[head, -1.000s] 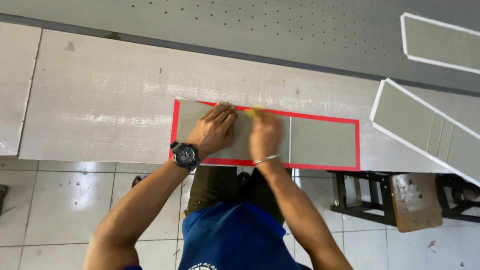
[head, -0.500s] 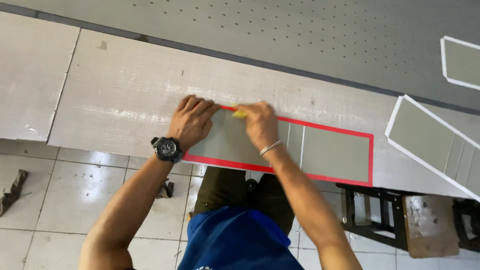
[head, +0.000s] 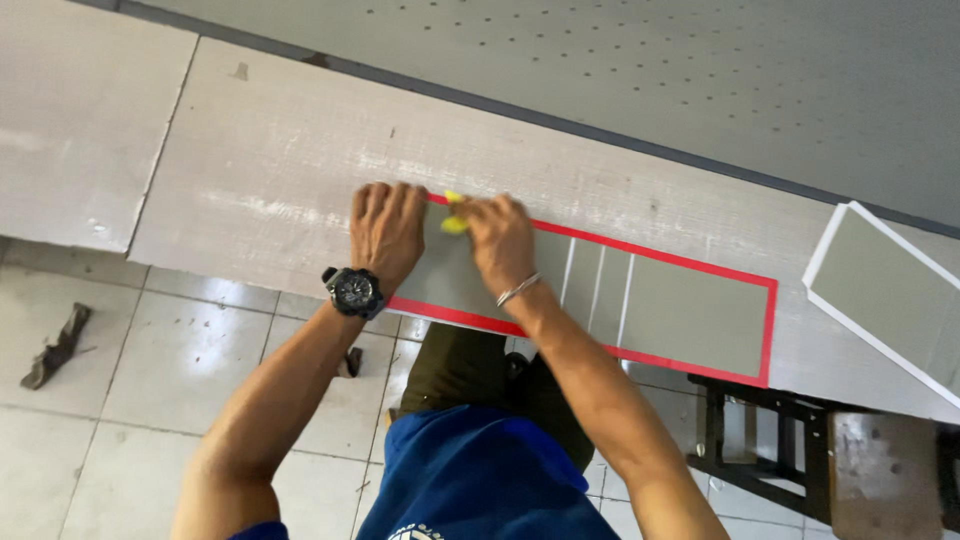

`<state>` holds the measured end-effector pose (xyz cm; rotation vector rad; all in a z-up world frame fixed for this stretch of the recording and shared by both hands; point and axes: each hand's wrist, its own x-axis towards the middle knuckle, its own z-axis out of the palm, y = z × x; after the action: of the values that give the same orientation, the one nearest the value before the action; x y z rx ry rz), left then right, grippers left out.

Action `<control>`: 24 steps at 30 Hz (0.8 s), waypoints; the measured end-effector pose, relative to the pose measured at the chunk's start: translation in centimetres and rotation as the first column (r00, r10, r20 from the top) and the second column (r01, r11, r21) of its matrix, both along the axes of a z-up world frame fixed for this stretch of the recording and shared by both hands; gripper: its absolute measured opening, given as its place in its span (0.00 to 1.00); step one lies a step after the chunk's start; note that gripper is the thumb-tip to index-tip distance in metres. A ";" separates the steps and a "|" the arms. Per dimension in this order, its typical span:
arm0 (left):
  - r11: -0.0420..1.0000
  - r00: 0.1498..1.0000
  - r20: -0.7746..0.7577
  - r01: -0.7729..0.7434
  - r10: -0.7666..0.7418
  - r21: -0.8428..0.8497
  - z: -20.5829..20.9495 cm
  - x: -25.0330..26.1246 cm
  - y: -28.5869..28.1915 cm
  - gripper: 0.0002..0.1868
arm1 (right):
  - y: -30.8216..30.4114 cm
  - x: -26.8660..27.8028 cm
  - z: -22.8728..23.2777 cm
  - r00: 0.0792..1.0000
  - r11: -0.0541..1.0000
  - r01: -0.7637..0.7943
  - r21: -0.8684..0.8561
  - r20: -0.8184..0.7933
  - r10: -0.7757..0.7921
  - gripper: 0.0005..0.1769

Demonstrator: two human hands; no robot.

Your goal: The person applies red tape to the edges of rectangular panels on a workbench using a yellow squeegee tool to smooth the tape. They work on multiple panels, applying tape to the borders and smoothing it down.

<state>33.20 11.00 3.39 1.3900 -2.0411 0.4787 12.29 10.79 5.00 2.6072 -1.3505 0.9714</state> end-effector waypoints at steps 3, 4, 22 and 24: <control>0.980 0.980 -0.053 -0.188 0.191 0.057 2.3 -0.5 2.1 0.24 | 4.5 1.7 -1.1 0.992 0.997 -0.001 -0.072 -0.122 -0.008 0.14; 0.980 0.980 -0.050 -0.192 0.195 0.059 2.6 -0.3 2.0 0.24 | 4.5 1.9 -0.4 0.993 0.998 -0.004 -0.069 -0.119 -0.004 0.14; 0.974 0.997 -0.076 0.043 -0.027 0.223 3.1 -0.6 1.5 0.35 | 0.3 0.7 1.2 0.964 0.962 0.212 0.172 0.126 -0.235 0.09; 0.987 0.996 0.008 0.086 -0.088 0.136 1.8 -0.2 1.2 0.20 | 0.1 -2.9 0.7 0.877 0.898 0.347 0.271 0.246 -0.413 0.12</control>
<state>33.01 12.18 5.24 1.3716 -2.1700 0.3175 9.44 10.90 5.69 2.2426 -2.0586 1.2393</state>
